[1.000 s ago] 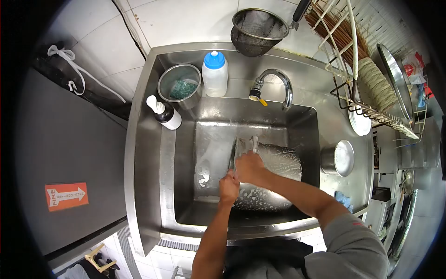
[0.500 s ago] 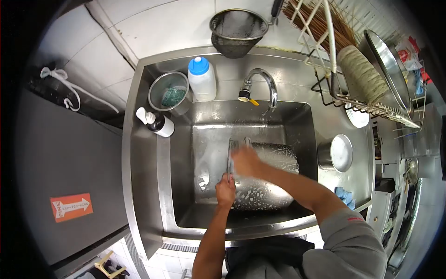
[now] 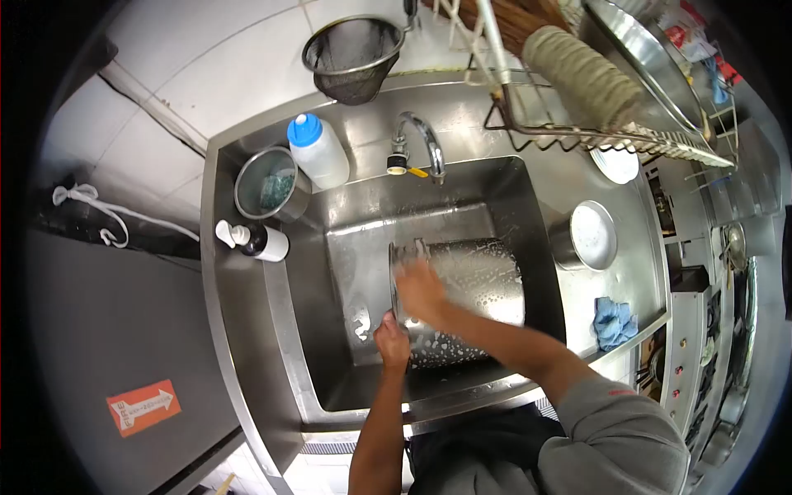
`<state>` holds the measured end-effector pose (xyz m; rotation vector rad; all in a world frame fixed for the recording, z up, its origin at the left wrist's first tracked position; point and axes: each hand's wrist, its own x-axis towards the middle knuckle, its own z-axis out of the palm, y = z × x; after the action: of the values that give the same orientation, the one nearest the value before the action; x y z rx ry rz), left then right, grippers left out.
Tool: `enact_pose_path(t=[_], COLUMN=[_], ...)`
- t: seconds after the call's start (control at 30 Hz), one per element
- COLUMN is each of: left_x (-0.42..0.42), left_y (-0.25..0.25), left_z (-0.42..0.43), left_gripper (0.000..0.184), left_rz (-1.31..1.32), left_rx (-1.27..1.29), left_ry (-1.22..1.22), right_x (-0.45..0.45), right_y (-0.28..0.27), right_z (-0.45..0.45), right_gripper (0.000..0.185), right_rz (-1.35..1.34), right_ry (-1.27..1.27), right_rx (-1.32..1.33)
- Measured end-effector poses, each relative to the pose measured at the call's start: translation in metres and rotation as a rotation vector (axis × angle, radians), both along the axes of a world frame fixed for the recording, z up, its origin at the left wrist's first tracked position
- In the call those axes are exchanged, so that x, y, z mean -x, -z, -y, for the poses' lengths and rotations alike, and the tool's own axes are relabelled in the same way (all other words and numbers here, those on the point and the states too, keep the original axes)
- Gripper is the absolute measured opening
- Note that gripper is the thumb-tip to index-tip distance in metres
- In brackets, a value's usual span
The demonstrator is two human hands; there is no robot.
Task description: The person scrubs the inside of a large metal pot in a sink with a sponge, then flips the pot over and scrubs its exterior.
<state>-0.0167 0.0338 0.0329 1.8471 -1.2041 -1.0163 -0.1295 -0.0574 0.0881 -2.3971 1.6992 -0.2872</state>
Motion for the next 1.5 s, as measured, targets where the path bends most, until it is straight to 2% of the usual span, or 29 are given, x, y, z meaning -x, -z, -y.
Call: enact_pose_path(t=[0.03,0.07,0.1,0.13,0.17,0.23,0.27,0.3,0.33,0.4,0.53,0.6,0.7,0.73,0.77,0.83,0.87,0.9,0.97,1.0,1.03,1.1,1.23,1.3,1.37,1.43,1.5], left_x=[0.001,-0.003,-0.003,-0.001,0.000,-0.001,-0.004,-0.007,-0.007,-0.003,-0.001,0.001,0.001,0.004,0.005,0.003,0.002,0.002,0.003,0.003,0.003,0.002,-0.001,-0.001,0.001,0.002,0.003], left_y=[0.003,0.007,0.011,0.016,0.018,0.014,0.017,0.020,0.016,0.002,0.002,-0.002,0.005,0.001,-0.003,-0.004,-0.002,0.000,-0.006,-0.007,-0.006,0.000,0.011,0.010,0.002,-0.006,-0.008], left_z=[-0.002,-0.003,0.001,0.004,0.009,0.013,0.015,0.016,0.017,0.017,0.005,-0.003,-0.007,-0.008,-0.008,-0.005,-0.006,-0.007,-0.008,-0.007,-0.006,-0.008,-0.007,-0.008,-0.007,0.001,0.007], left_gripper=[0.049,0.054,0.054,0.054,0.054,0.052,0.049,0.047,0.047,0.042,0.037,0.034,0.035,0.035,0.035,0.036,0.036,0.036,0.037,0.037,0.037,0.037,0.037,0.037,0.037,0.036,0.034], left_rz=[-0.148,-0.558,-0.562,-0.787,-1.010,-0.941,-0.647,-0.349,-0.343,-0.138,-0.023,0.055,0.072,0.068,0.050,0.037,0.091,0.142,0.120,0.105,0.101,0.090,0.070,0.066,0.065,0.061,0.068], left_rx=[0.012,-0.009,-0.011,-0.031,-0.054,-0.095,-0.092,-0.087,-0.090,-0.054,0.030,0.061,0.063,0.061,0.034,0.005,0.018,0.031,0.036,0.050,0.051,0.025,0.033,-0.012,-0.012,-0.011,-0.031], left_ry=[-0.090,-0.087,-0.069,-0.106,-0.140,-0.126,-0.037,0.045,0.045,0.147,0.149,0.163,0.155,0.155,0.132,0.113,0.127,0.140,0.132,0.138,0.135,0.125,0.148,0.134,0.138,0.136,0.139], right_x=[0.002,0.008,0.013,0.021,0.038,0.064,0.070,0.072,0.071,0.057,0.052,0.087,0.074,0.047,0.046,0.040,0.051,0.051,0.055,0.051,0.055,0.068,0.067,0.045,0.040,0.027,0.004], right_y=[-0.002,-0.003,-0.017,-0.031,-0.026,-0.018,-0.017,-0.027,-0.034,-0.009,0.002,0.010,0.029,0.028,0.025,-0.002,0.027,0.023,0.008,0.009,0.008,0.007,0.013,0.011,0.019,0.005,-0.009], right_z=[-0.029,-0.056,-0.087,-0.111,-0.123,-0.134,-0.124,-0.107,-0.090,-0.044,-0.024,-0.031,-0.041,-0.049,-0.047,-0.040,-0.044,-0.042,-0.032,-0.030,-0.027,-0.021,-0.018,-0.036,-0.025,0.000,-0.003], right_gripper=[0.024,0.029,0.026,0.023,0.023,0.034,0.044,0.043,0.042,0.038,0.032,0.030,0.030,0.032,0.032,0.033,0.037,0.037,0.032,0.034,0.034,0.038,0.038,0.038,0.039,0.032,0.031], right_rz=[-0.012,-0.026,-0.103,-0.179,-0.181,-0.002,-0.172,-0.107,-0.039,0.136,0.010,0.242,0.279,0.150,0.148,0.124,0.281,0.279,0.043,-0.017,-0.021,0.179,0.153,0.121,0.028,-0.077,-0.091], right_ry=[-0.068,-0.135,-0.241,-0.348,-0.328,-0.562,-0.497,-0.338,-0.178,-0.031,-0.169,-0.044,-0.051,-0.064,-0.067,-0.165,0.099,0.094,0.325,0.213,0.210,-0.066,0.031,-0.207,-0.161,0.014,0.056], right_rx=[-0.071,-0.147,-0.185,-0.225,-0.221,-0.135,-0.279,-0.225,-0.175,0.109,-0.059,-0.038,0.120,0.125,0.125,-0.121,-0.034,-0.040,0.104,0.078,0.079,-0.053,0.034,-0.074,0.023,-0.026,-0.127])
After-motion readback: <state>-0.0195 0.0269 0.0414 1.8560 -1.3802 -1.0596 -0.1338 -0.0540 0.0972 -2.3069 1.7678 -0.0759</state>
